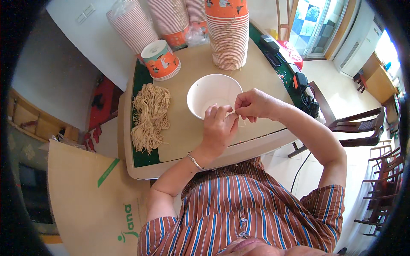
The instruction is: Threading string handles through pre-punched holes in paper buckets to assemble them.
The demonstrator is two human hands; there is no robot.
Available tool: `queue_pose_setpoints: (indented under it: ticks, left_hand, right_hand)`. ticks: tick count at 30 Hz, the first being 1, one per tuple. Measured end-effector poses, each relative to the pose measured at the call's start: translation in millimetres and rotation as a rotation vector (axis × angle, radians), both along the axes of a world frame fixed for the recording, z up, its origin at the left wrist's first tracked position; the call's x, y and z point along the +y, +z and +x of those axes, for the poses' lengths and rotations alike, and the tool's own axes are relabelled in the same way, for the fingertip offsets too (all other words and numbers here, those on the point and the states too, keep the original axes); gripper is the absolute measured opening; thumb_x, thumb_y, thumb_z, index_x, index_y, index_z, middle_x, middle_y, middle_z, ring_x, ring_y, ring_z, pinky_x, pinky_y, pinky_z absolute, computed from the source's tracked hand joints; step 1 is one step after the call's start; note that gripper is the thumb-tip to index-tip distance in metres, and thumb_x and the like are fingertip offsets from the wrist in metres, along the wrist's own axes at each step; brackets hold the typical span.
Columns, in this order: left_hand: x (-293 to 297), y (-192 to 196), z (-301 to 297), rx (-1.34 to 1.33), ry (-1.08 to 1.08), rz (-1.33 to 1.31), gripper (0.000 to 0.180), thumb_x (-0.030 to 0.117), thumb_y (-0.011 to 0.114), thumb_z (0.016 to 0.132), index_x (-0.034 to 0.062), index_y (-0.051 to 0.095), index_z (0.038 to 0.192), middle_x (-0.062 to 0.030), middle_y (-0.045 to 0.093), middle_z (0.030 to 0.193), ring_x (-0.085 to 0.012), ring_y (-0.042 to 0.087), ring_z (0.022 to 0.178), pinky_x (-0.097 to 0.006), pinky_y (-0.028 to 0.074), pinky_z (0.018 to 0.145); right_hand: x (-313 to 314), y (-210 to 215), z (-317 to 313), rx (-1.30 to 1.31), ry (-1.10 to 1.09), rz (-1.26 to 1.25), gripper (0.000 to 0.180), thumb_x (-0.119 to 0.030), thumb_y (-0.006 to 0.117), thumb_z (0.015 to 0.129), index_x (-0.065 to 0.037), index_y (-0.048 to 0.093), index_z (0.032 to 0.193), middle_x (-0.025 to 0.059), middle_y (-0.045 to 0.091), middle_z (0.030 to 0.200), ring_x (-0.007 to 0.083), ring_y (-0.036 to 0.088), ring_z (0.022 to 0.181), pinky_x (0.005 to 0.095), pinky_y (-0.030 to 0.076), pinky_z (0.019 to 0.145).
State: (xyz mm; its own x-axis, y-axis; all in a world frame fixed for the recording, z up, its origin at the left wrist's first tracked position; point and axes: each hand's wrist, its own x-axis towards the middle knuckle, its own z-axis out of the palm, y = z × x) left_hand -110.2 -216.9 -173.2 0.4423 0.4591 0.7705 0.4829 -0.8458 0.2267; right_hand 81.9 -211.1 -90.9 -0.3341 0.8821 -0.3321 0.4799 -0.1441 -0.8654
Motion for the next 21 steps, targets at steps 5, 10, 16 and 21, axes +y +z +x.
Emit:
queue_pose_setpoints:
  ticks: [5,10,16,21]
  left_hand:
    - [-2.1,3.1,-3.9,0.036,-0.003,0.026,0.017,0.008,0.078,0.079,0.0068,0.07,0.093,-0.0099,0.061,0.103,-0.0303,0.061,0.096,-0.048,0.048,0.088]
    - [7.7,9.2,-10.4,-0.14,-0.052,-0.275,0.022,0.014,0.078,0.08,0.0054,0.069,0.099,-0.0075,0.061,0.104,-0.0288,0.059,0.096,-0.044,0.047,0.084]
    - [14.2,16.4,-7.7,0.02,-0.056,-0.249,0.022,0.019,0.077,0.083,0.0058,0.07,0.099,-0.0072,0.065,0.1,-0.0277,0.061,0.097,-0.041,0.048,0.086]
    - [16.5,8.9,-2.0,0.024,-0.026,-0.181,0.02,0.021,0.078,0.083,0.0075,0.071,0.096,-0.006,0.066,0.092,-0.0276,0.062,0.093,-0.041,0.048,0.084]
  right_hand:
    - [1.3,0.3,3.2,-0.096,0.054,0.072,0.008,-0.01,0.067,0.092,-0.002,0.067,0.09,0.0022,0.066,0.071,0.0091,0.06,0.058,0.0245,0.049,0.053]
    - [2.1,-3.5,4.7,-0.102,0.104,0.085,0.009,-0.011,0.066,0.092,-0.002,0.067,0.09,0.0017,0.065,0.07,0.0086,0.06,0.059,0.0245,0.049,0.054]
    - [4.8,2.6,5.9,-0.1,0.081,0.052,0.01,-0.012,0.066,0.093,-0.003,0.071,0.095,0.0009,0.065,0.07,0.0074,0.06,0.059,0.0235,0.049,0.054]
    - [7.2,-2.5,10.5,-0.017,0.072,-0.014,0.012,-0.013,0.066,0.094,-0.003,0.072,0.094,0.0007,0.065,0.07,0.007,0.06,0.058,0.0229,0.049,0.054]
